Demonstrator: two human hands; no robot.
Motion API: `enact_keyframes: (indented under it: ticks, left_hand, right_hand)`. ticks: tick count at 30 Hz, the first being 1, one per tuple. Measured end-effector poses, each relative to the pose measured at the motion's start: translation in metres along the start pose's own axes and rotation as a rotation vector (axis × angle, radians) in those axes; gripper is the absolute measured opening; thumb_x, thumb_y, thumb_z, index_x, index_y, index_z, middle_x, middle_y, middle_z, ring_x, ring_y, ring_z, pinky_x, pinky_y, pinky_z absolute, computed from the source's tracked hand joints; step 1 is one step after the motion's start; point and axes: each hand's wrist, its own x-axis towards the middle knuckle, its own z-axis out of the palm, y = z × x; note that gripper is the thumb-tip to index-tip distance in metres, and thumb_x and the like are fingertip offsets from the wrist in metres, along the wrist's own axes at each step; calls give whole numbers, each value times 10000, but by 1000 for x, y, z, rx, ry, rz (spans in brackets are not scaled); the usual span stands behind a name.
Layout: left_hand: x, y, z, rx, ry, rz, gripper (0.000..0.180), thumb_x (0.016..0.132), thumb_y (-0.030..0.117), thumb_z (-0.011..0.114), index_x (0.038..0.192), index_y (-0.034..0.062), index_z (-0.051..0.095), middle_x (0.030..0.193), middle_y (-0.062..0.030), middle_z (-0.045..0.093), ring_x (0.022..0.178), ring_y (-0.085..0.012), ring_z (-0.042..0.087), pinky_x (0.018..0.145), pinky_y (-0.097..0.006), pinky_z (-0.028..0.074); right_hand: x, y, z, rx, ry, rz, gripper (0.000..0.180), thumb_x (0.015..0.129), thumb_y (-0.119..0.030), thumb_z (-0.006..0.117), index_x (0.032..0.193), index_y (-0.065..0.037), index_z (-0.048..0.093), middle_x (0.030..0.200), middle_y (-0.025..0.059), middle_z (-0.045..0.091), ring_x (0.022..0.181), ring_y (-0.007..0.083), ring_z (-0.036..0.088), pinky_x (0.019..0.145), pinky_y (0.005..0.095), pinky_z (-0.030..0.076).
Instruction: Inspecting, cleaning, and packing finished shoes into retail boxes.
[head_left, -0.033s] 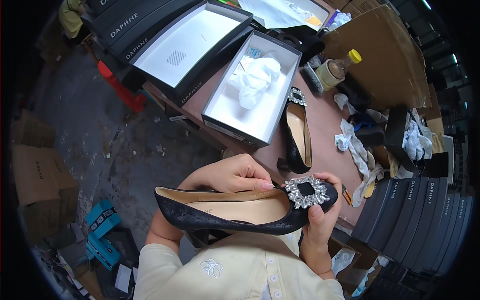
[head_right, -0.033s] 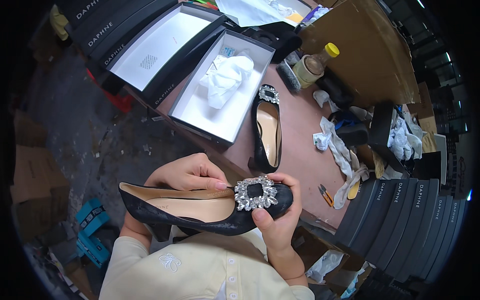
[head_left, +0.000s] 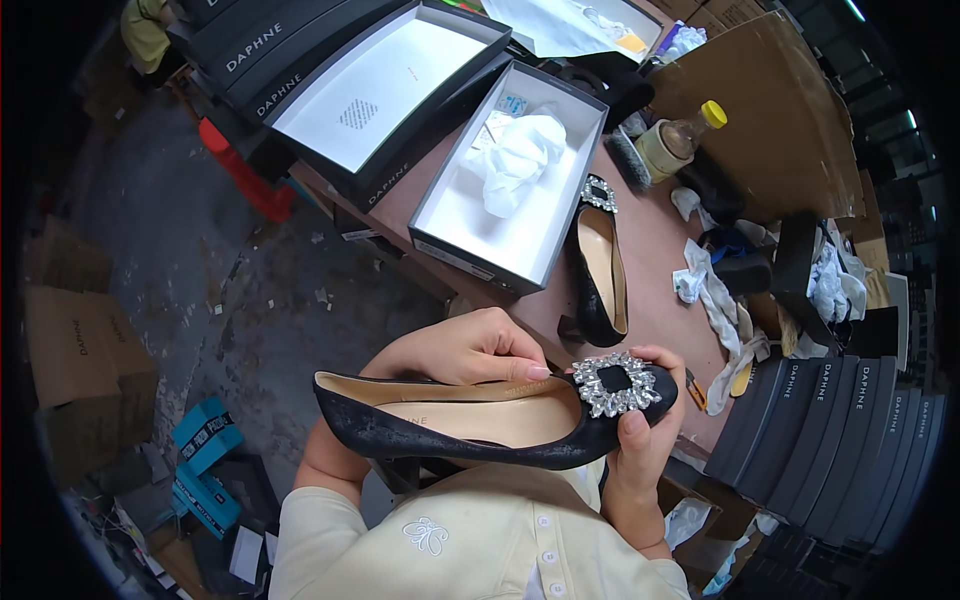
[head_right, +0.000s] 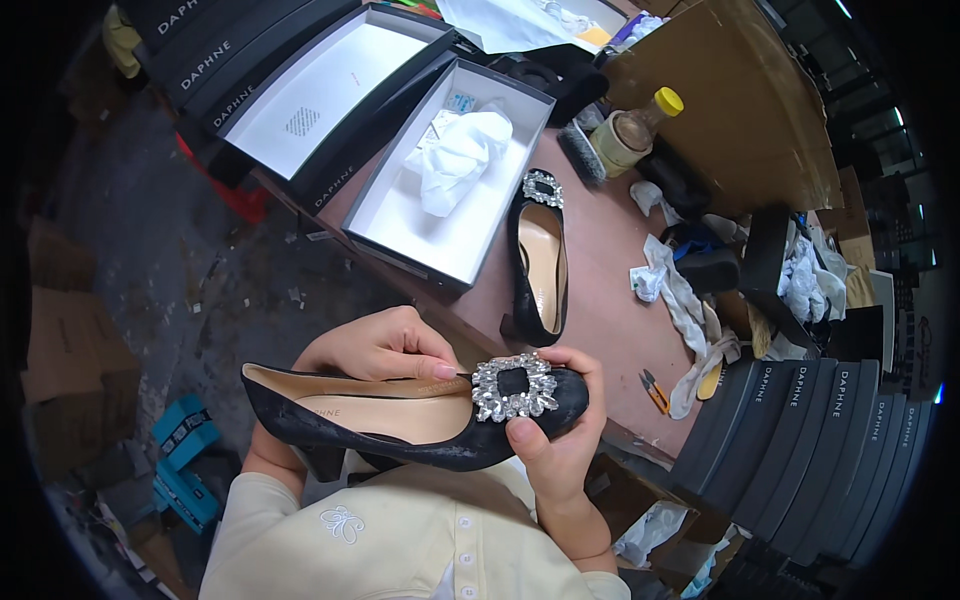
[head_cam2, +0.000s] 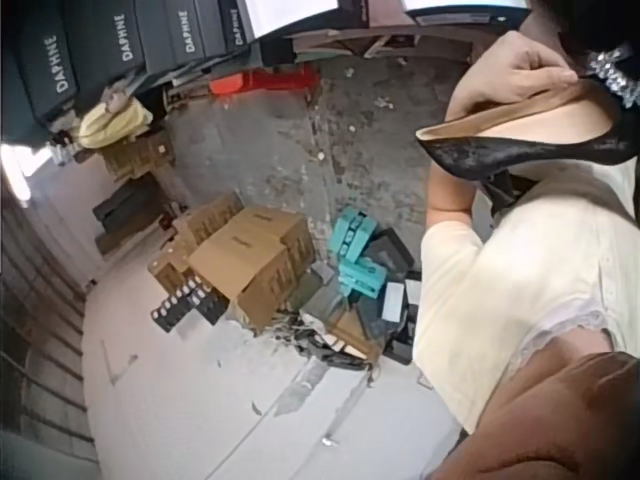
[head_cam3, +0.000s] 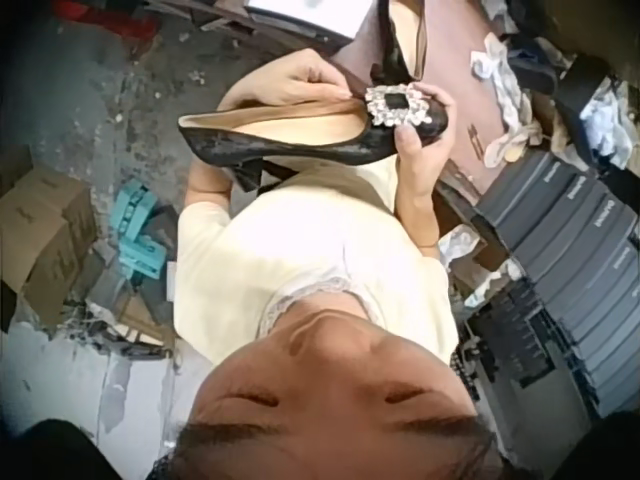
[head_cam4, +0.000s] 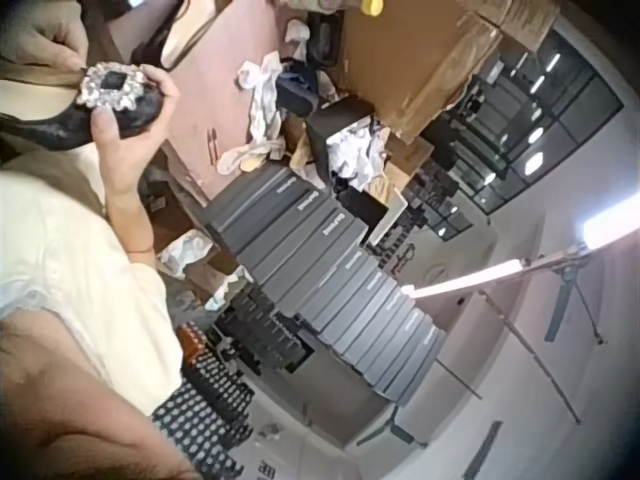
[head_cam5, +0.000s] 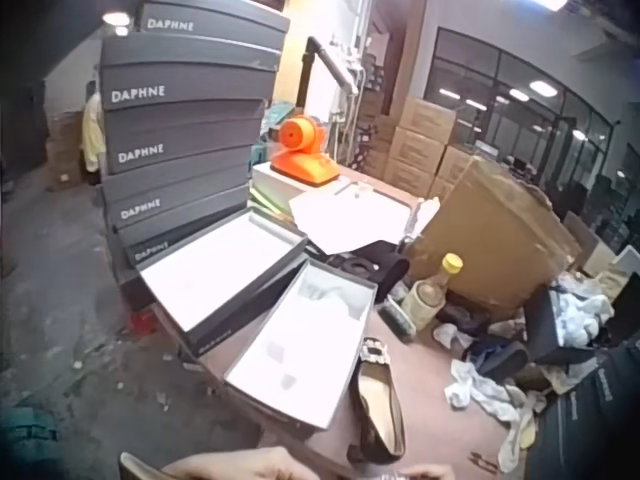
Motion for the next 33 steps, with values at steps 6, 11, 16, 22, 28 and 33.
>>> enact_keyframes:
  ticks: [6,11,16,22,28,33]
  left_hand:
    - [-17,-31,-1,-85,30,-15,289,922,221,570,900,-54,657,692,6,608,627,-32,493,549,-214,410]
    - [-37,-51,0,-141,59,-18,272,922,208,570,918,-50,656,707,9,610,634,-28,490,552,-203,408]
    - [-48,-49,2,-148,73,-3,261,922,198,570,927,-48,654,721,9,612,640,-25,489,553,-195,407]
    - [-46,-41,2,-143,57,-24,261,924,197,567,917,-49,654,722,12,609,639,-22,487,548,-195,406]
    - [-37,-47,3,-192,35,-16,263,923,200,569,905,-48,654,716,17,603,629,-18,482,536,-194,401]
    - [-30,-44,3,-226,32,-81,272,923,207,571,886,-49,654,699,23,595,614,-14,472,523,-194,393]
  right_hand:
    - [-8,15,10,-75,-7,16,630,700,-321,778,1134,-10,443,983,100,586,894,145,579,819,264,456]
    - [-14,27,18,-81,-56,59,622,703,-307,778,1146,-17,453,998,61,534,904,120,542,827,250,434]
    - [-18,27,24,-74,-88,50,623,704,-304,779,1148,-17,451,1005,57,524,908,116,537,827,248,432]
    - [-20,25,22,-63,-79,41,627,713,-313,774,1152,-13,443,1005,60,521,911,118,535,830,247,430]
    - [-19,25,15,-59,-77,49,623,718,-310,770,1155,-12,441,1009,62,518,917,117,533,831,247,432]
    - [-17,26,10,-43,-52,47,630,714,-319,772,1153,-9,442,1004,61,519,916,117,534,829,247,434]
